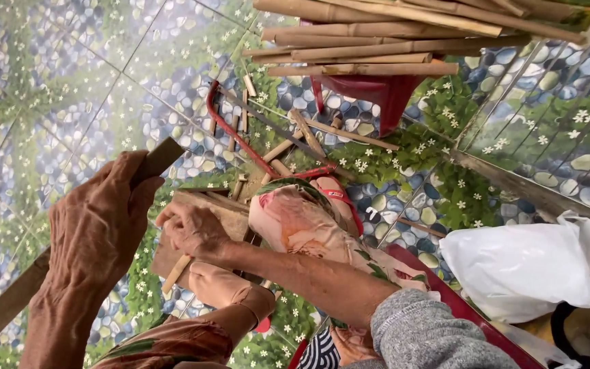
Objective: The person uses a red bow saw to cut a piece of bamboo that is held in place by their bare feet on a small wooden block. After cutting, they pick up a marker and mark the cut bamboo piece.
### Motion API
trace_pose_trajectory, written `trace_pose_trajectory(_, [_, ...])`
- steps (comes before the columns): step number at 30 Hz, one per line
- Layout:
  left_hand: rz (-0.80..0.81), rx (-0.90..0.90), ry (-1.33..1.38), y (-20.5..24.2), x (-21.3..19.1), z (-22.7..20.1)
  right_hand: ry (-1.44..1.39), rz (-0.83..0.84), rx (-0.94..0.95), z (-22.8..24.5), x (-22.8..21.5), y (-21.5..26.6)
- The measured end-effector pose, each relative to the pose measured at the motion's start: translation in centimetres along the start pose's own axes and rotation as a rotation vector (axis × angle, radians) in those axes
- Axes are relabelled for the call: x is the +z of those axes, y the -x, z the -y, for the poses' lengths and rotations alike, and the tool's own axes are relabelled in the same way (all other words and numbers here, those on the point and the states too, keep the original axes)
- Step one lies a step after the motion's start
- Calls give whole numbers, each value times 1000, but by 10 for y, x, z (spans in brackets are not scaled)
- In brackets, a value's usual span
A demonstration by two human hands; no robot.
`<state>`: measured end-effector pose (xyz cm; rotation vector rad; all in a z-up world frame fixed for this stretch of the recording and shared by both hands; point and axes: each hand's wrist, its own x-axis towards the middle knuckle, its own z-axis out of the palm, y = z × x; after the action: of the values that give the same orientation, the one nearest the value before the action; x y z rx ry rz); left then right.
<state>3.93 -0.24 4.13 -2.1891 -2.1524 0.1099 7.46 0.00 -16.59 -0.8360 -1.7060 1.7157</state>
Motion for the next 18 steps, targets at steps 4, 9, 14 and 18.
trace_pose_trajectory(4, [41, -35, -12, 9, -10, -8, 34, 35, -111, -6, 31, 10])
trace_pose_trajectory(9, [-57, 14, -68, 22, -24, -14, 243, 31, -249, -8, 40, 4])
trace_pose_trajectory(14, [-6, -21, -140, 37, -23, -6, -36, 58, -39, 14, -98, -20])
trace_pose_trajectory(18, [17, 31, -158, 52, -19, 4, 91, -281, 258, -83, -227, 4])
